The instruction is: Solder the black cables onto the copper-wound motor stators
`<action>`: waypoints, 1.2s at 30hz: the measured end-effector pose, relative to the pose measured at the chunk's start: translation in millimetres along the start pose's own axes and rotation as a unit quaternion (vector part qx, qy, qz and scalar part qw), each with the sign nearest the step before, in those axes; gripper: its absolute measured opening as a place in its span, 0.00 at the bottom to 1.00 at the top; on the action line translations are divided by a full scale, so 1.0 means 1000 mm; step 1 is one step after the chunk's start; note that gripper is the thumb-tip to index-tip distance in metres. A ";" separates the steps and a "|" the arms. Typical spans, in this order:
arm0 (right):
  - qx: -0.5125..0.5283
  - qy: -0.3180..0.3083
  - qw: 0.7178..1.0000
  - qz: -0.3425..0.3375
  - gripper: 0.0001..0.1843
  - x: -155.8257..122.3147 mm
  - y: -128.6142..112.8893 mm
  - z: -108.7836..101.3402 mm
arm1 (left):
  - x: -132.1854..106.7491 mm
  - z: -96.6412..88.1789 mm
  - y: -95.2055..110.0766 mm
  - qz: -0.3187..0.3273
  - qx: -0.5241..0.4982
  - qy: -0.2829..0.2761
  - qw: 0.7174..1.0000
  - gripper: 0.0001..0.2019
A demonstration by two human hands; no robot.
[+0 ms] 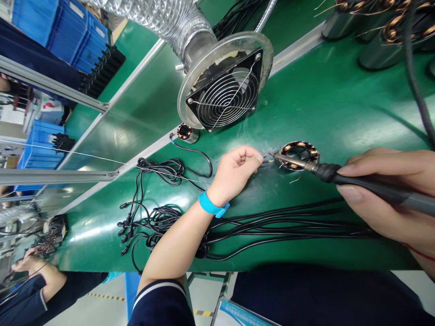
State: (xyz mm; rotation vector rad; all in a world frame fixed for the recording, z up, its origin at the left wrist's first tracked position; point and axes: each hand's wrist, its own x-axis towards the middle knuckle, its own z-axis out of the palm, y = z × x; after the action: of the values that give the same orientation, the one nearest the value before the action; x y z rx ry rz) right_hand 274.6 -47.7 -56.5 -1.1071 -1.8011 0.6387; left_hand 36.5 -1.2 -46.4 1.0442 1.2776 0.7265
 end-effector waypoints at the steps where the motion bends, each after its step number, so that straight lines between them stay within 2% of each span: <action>1: 0.003 0.002 1.000 -0.002 0.06 0.000 0.001 0.000 | 0.000 0.000 0.000 0.000 0.001 0.000 1.000 0.07; 9: -0.023 0.016 0.999 -0.039 0.07 0.003 0.007 0.001 | 0.000 0.000 -0.001 0.015 -0.003 -0.003 1.000 0.07; 13: -0.076 -0.009 0.995 -0.066 0.07 0.007 0.006 0.001 | 0.001 0.000 -0.002 0.022 -0.006 0.001 1.000 0.07; 17: -0.162 0.004 0.984 -0.080 0.17 0.011 -0.001 0.003 | 0.002 0.000 -0.002 0.030 -0.004 -0.001 1.000 0.07; 19: -0.157 -0.006 0.985 -0.069 0.21 0.015 -0.007 0.003 | 0.002 0.000 -0.002 0.036 -0.003 -0.001 0.999 0.07; 23: -0.104 -0.073 0.991 -0.046 0.17 0.029 -0.015 0.004 | 0.002 0.000 -0.003 0.039 0.009 0.009 0.999 0.06; 31: -0.128 -0.058 0.988 -0.066 0.22 0.037 0.000 0.039 | -0.001 0.002 0.002 0.056 0.017 0.002 0.998 0.06; 36: -0.120 -0.070 0.989 -0.058 0.21 0.036 0.002 0.046 | -0.006 0.001 -0.003 0.076 0.033 0.020 0.996 0.08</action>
State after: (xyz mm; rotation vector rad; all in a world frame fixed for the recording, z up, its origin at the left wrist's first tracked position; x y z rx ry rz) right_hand 227.8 -14.0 -63.6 -1.1278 -2.0891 0.4490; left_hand 36.5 -8.1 -46.4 1.1961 1.2730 0.8288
